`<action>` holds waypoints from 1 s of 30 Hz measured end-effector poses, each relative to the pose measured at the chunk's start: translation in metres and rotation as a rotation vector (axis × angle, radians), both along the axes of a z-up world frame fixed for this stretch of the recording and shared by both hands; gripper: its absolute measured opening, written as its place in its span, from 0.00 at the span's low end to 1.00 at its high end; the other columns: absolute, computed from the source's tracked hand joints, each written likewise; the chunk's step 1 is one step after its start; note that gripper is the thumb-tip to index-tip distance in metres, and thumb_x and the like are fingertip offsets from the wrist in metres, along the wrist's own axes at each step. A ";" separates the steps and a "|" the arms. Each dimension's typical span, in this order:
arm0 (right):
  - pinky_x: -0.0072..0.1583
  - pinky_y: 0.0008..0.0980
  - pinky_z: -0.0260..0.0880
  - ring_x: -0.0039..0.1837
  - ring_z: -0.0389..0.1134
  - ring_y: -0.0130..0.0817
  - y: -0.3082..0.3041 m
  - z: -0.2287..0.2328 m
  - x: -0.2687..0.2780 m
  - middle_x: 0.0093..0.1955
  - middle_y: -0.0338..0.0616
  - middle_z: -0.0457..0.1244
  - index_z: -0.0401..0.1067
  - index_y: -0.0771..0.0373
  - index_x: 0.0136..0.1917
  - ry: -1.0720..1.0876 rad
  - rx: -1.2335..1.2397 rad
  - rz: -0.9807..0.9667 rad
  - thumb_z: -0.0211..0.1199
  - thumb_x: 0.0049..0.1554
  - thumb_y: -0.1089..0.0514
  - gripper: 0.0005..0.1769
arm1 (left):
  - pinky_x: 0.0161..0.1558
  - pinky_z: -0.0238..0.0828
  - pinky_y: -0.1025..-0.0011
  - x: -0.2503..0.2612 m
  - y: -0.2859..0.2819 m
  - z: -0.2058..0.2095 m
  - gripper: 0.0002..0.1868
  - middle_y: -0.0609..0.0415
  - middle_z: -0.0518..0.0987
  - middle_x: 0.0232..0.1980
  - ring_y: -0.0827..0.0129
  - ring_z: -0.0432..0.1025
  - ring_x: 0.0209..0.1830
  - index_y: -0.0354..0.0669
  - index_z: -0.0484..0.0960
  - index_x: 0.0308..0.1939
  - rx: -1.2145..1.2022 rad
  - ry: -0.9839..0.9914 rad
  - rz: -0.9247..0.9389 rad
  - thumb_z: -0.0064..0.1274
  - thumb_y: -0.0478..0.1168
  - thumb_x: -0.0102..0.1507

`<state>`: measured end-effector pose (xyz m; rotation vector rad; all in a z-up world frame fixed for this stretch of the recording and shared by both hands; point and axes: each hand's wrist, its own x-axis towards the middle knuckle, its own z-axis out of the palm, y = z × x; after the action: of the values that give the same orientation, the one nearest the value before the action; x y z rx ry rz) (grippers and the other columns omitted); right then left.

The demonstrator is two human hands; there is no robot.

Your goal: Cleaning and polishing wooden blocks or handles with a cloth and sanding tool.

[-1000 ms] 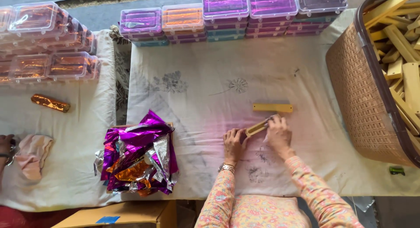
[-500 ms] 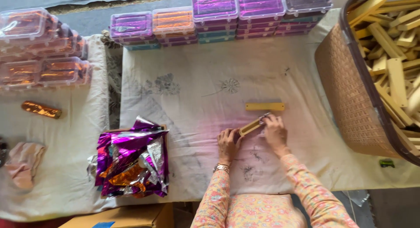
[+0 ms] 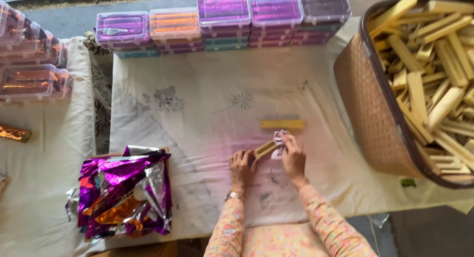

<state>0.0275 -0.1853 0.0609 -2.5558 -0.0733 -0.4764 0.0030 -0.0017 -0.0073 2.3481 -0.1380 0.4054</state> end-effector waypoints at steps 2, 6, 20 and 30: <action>0.59 0.42 0.72 0.59 0.69 0.47 0.014 -0.025 -0.017 0.60 0.47 0.68 0.76 0.60 0.62 0.012 -0.026 0.087 0.58 0.52 0.71 0.25 | 0.55 0.62 0.59 -0.005 0.000 -0.006 0.21 0.53 0.78 0.49 0.57 0.70 0.52 0.47 0.82 0.54 -0.010 -0.001 0.003 0.64 0.47 0.58; 0.57 0.41 0.73 0.58 0.69 0.49 0.030 -0.026 -0.029 0.60 0.48 0.68 0.74 0.61 0.65 0.063 -0.101 0.316 0.55 0.48 0.72 0.31 | 0.56 0.63 0.60 -0.005 0.001 -0.017 0.23 0.54 0.78 0.49 0.57 0.71 0.53 0.47 0.82 0.52 0.029 0.058 -0.002 0.62 0.40 0.51; 0.60 0.39 0.72 0.59 0.67 0.43 0.009 -0.067 -0.016 0.62 0.37 0.69 0.77 0.57 0.61 0.003 -0.085 0.044 0.57 0.50 0.70 0.27 | 0.54 0.64 0.57 0.001 0.001 -0.008 0.20 0.50 0.78 0.48 0.53 0.71 0.52 0.46 0.82 0.49 -0.025 0.052 0.020 0.67 0.47 0.56; 0.59 0.37 0.71 0.57 0.67 0.41 0.017 -0.038 -0.017 0.63 0.33 0.69 0.78 0.55 0.59 0.050 -0.081 0.025 0.61 0.49 0.68 0.24 | 0.79 0.40 0.48 0.021 0.022 0.233 0.52 0.43 0.54 0.82 0.48 0.44 0.84 0.44 0.53 0.80 -0.015 -0.395 0.050 0.67 0.53 0.60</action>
<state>0.0102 -0.1685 0.0231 -2.6410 -0.1086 -0.4079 0.0242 0.0200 0.2254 2.2344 -0.2617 0.8889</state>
